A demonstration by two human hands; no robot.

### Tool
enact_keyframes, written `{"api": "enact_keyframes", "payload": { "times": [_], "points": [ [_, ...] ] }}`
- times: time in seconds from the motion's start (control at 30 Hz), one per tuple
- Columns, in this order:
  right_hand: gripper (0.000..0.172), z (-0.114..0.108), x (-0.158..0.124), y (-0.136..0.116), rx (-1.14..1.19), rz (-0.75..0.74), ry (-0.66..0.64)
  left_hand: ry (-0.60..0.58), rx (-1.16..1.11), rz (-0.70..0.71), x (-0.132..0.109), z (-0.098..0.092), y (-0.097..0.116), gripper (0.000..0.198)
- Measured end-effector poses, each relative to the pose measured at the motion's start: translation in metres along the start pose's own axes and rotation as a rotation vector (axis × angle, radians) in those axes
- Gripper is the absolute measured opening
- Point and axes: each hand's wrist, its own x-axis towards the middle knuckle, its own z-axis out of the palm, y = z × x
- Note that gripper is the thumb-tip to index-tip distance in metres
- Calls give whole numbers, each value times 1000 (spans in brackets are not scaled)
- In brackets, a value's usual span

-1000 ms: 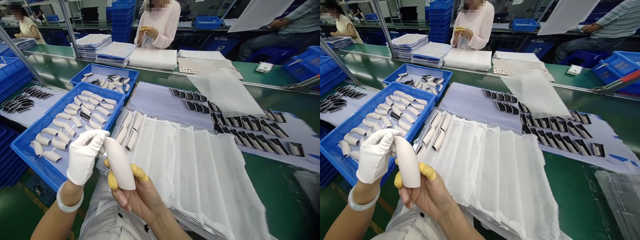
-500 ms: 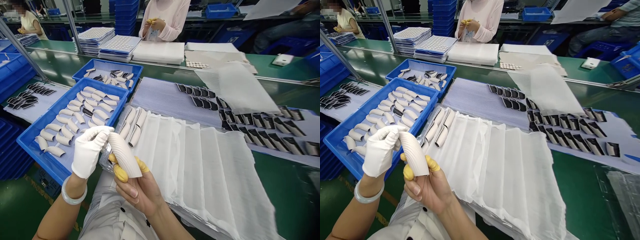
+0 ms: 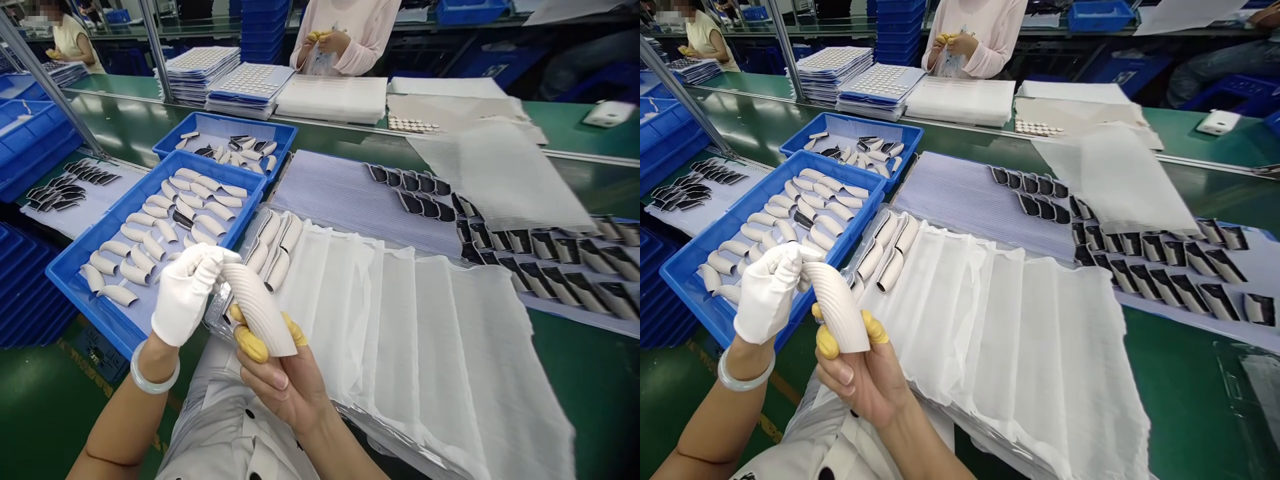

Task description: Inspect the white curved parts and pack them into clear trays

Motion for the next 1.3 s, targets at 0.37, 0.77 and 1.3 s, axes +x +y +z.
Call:
{"api": "enact_keyframes", "payload": {
  "times": [0.37,0.77,1.3],
  "points": [
    [41,1,2,5,35,11,89,-95,-129,98,13,2,-8,13],
    [48,2,3,4,-464,-109,289,-107,-42,-168,19,2,-2,21],
    [39,17,4,-11,-1127,-166,483,-185,409,-101,15,0,5,23]
  ]
}}
